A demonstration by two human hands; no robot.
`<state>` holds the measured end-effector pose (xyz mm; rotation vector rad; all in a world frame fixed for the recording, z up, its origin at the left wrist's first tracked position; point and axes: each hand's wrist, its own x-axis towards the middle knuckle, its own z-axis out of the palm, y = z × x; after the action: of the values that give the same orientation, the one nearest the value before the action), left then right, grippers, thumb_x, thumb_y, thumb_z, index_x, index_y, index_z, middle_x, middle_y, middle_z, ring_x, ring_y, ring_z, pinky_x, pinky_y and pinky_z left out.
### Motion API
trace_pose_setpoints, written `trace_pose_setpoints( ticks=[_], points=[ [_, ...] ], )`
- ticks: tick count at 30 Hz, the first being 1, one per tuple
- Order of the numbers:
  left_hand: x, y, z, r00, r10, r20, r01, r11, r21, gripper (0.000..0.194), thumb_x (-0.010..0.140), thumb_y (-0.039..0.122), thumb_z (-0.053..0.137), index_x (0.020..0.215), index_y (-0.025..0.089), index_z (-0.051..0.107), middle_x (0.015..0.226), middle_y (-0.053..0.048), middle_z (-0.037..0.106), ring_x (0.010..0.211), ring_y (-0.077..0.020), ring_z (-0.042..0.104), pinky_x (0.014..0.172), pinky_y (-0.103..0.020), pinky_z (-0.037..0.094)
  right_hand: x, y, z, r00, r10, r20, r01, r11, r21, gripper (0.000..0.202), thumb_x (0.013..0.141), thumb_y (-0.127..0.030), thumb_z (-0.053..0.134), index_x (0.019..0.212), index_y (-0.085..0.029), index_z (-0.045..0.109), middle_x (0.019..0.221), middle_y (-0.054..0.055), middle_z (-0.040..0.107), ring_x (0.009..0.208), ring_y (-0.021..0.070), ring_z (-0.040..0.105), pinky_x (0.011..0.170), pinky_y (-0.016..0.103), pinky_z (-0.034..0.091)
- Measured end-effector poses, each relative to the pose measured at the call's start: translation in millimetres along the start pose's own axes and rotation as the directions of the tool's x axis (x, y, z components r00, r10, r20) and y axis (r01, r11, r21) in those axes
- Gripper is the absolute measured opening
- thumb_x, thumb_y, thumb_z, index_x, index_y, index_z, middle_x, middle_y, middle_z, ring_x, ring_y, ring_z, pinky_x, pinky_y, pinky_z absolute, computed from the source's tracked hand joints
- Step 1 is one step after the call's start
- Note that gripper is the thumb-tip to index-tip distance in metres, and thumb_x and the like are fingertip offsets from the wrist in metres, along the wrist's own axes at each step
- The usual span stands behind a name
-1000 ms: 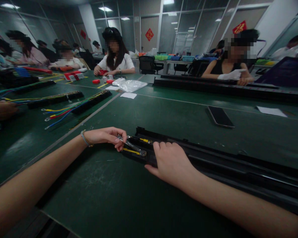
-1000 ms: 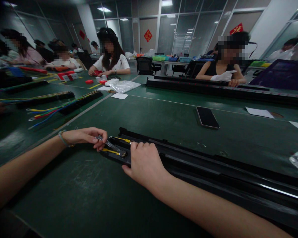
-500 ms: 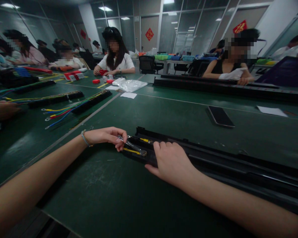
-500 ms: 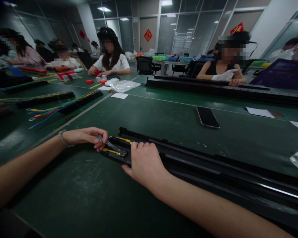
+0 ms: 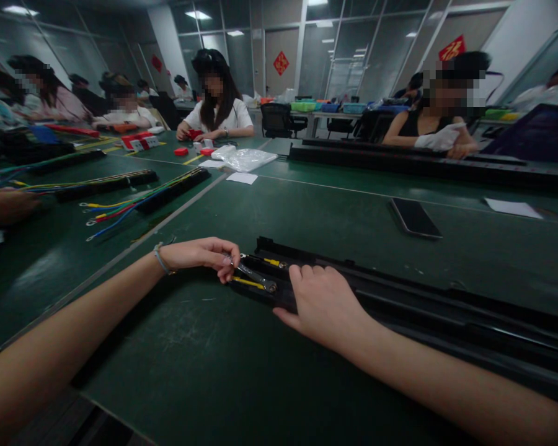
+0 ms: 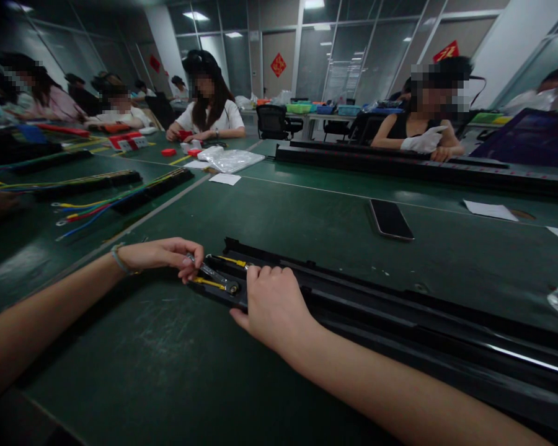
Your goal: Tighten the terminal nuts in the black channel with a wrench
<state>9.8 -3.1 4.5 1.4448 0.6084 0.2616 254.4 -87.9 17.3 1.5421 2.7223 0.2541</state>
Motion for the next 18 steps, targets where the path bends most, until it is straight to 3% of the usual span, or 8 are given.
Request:
trace_pose_setpoints(
  ticks=[18],
  points=[
    [0.5, 2.1, 1.0, 1.000, -0.020, -0.023, 0.021, 0.998, 0.062, 0.008, 0.083, 0.021, 0.051, 0.084, 0.014, 0.054, 0.075, -0.002, 0.059, 0.066, -0.0112, 0.057, 0.059, -0.020, 0.044, 0.3, 0.1, -1.1, 1.000, 0.003, 0.004, -0.003, 1.000, 0.000, 0.049, 0.071, -0.056, 0.038, 0.091, -0.013, 0.051, 0.077, 0.011, 0.057, 0.068, 0.0222, 0.052, 0.060, 0.034, 0.037]
  ],
)
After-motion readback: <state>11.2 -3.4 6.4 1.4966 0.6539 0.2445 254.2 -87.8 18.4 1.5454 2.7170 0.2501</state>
